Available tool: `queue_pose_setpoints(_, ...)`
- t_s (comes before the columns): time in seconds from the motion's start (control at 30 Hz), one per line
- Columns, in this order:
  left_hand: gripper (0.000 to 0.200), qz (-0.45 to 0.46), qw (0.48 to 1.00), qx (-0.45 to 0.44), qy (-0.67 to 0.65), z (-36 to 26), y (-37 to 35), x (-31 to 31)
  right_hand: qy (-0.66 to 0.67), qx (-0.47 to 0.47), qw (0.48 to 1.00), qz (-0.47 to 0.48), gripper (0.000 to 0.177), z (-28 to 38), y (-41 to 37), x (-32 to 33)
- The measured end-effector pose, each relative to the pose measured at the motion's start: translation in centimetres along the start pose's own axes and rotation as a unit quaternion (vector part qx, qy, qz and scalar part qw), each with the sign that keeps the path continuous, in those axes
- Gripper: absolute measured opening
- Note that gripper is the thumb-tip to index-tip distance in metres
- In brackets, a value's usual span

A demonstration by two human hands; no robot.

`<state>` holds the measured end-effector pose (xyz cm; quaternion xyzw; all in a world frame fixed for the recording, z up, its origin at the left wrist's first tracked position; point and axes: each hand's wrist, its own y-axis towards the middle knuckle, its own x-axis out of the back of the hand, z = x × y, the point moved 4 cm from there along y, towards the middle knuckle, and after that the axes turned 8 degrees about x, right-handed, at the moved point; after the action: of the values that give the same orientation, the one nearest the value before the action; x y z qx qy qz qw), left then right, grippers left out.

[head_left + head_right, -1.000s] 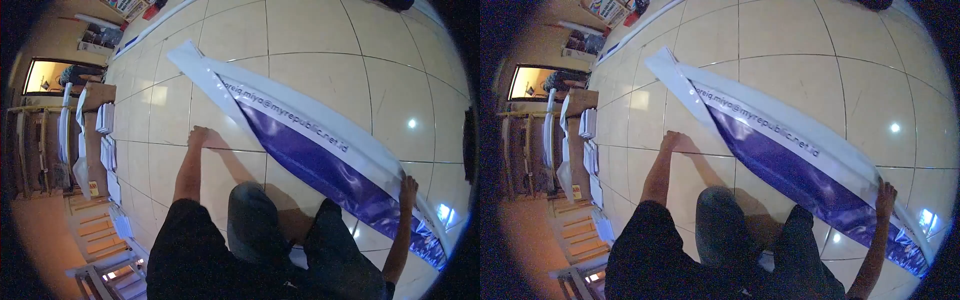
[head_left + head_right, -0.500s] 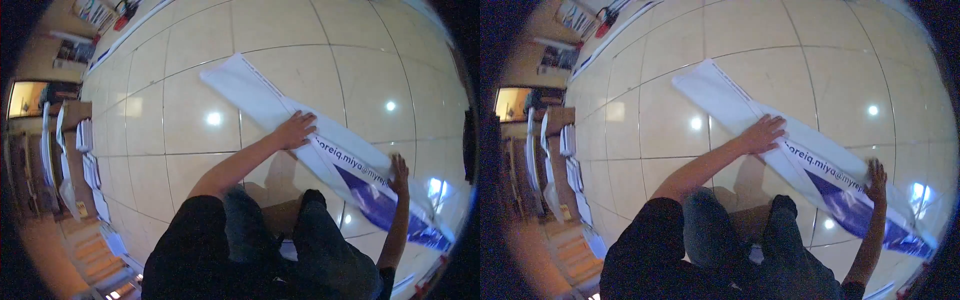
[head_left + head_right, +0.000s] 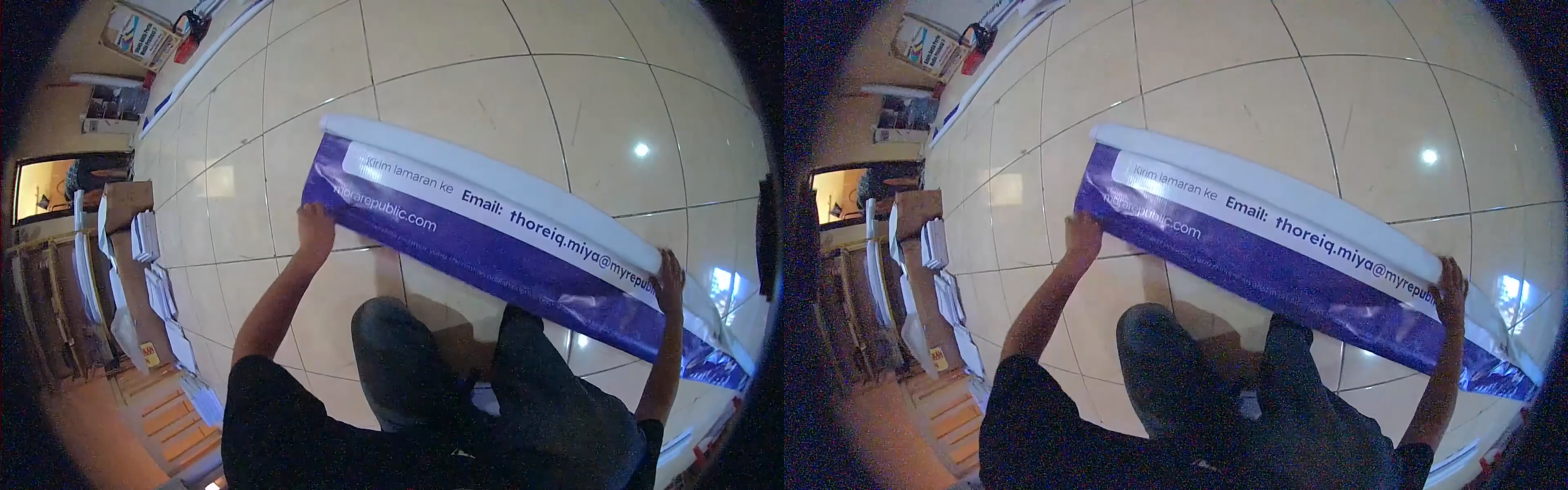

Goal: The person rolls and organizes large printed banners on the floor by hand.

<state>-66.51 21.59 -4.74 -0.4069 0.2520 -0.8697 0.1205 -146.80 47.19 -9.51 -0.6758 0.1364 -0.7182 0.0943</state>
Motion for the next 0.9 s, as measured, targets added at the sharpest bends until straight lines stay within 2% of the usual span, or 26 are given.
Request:
queue_pose_setpoints(0.03, 0.042, -0.131, 0.990, 0.030, -0.052, 0.7, -0.5, -2.3, -0.034, -0.053, 0.998, 0.017, 0.075, -1.0, -0.6, -0.5)
queue_pose_setpoints(0.07, 0.045, -0.256, 0.959, 0.059, -0.104, 0.8, -1.8, -3.6, -0.035, -0.054, 0.998, 0.016, 0.075, -0.9, -0.9, 0.0)
queue_pose_setpoints(0.1, 0.045, -0.257, 0.959, 0.058, -0.107, -0.4, -2.8, -3.3, -0.073, -0.105, 0.990, 0.063, 0.071, -0.3, -1.3, 1.5)
queue_pose_setpoints(0.13, 0.047, -0.289, 0.952, 0.014, -0.100, -2.6, -4.1, -1.6, -0.110, -0.159, 0.975, 0.111, 0.068, -0.4, -2.0, 2.2)
queue_pose_setpoints(0.2, 0.049, -0.324, 0.938, -0.067, -0.106, -6.5, -6.3, 0.9, -0.088, -0.021, 0.996, 0.008, 0.054, -8.8, -1.0, -5.9)
queue_pose_setpoints(0.23, 0.053, -0.292, 0.931, -0.151, -0.160, -9.7, -7.0, 2.1, -0.032, -0.032, 0.996, -0.074, 0.045, -9.3, 0.6, -7.6)
queue_pose_setpoints(0.27, 0.057, -0.262, 0.907, -0.251, -0.215, -14.0, -7.4, 3.8, 0.039, -0.041, 0.994, -0.089, 0.042, -8.9, 2.3, -7.8)
queue_pose_setpoints(0.33, 0.059, -0.221, 0.890, -0.330, -0.222, -19.3, -6.3, 6.2, 0.200, -0.079, 0.969, -0.121, 0.038, -4.8, 7.0, -9.4)
queue_pose_setpoints(0.37, 0.060, -0.227, 0.886, -0.331, -0.232, -21.2, -7.8, 9.7, 0.268, -0.072, 0.942, -0.189, 0.037, -3.3, 9.5, -11.8)
queue_pose_setpoints(0.4, 0.048, -0.313, 0.842, -0.387, -0.209, -22.4, -8.8, 12.4, 0.177, -0.059, 0.981, -0.045, 0.032, 7.3, 11.3, -2.9)
queue_pose_setpoints(0.43, 0.048, -0.323, 0.818, -0.423, -0.217, -24.4, -9.1, 13.7, 0.076, 0.139, 0.972, -0.176, 0.036, 12.8, 14.0, -2.3)
queue_pose_setpoints(0.47, 0.040, -0.259, 0.840, -0.436, -0.192, -25.9, -9.0, 14.2, 0.096, 0.180, 0.971, -0.121, 0.042, 18.8, 14.8, 1.0)
queue_pose_setpoints(0.5, 0.033, -0.195, 0.864, -0.434, -0.162, -26.5, -8.5, 14.0, 0.146, 0.234, 0.948, -0.158, 0.043, 23.7, 13.4, 6.2)
queue_pose_setpoints(0.57, 0.027, -0.200, 0.866, -0.438, -0.134, -27.5, -7.2, 10.8, 0.142, 0.267, 0.935, -0.186, 0.047, 27.8, 10.8, 7.0)
queue_pose_setpoints(0.63, 0.020, -0.179, 0.892, -0.408, -0.073, -23.4, -3.3, 8.4, 0.153, 0.306, 0.907, -0.244, 0.051, 29.0, 9.3, 7.8)
queue_pose_setpoints(0.67, 0.019, -0.165, 0.911, -0.378, -0.034, -20.2, -1.2, 7.5, 0.137, 0.293, 0.917, -0.234, 0.054, 27.3, 8.9, 7.2)
queue_pose_setpoints(0.73, 0.027, -0.243, 0.937, -0.224, -0.109, -6.6, 9.5, -0.4, 0.103, 0.253, 0.939, -0.210, 0.064, 21.9, 6.3, 6.2)
queue_pose_setpoints(0.8, 0.036, -0.310, 0.940, -0.039, -0.135, 10.7, 17.1, -9.7, 0.078, 0.138, 0.972, -0.172, 0.083, 14.2, 1.7, 5.5)
queue_pose_setpoints(0.87, 0.046, -0.295, 0.938, 0.158, -0.094, 23.3, 16.9, -14.0, 0.008, -0.004, 0.992, -0.127, 0.096, 7.2, -3.7, 5.2)
queue_pose_setpoints(0.9, 0.051, -0.273, 0.934, 0.219, -0.078, 26.2, 14.9, -15.4, 0.032, -0.078, 0.988, -0.131, 0.096, 4.5, -6.8, 3.7)
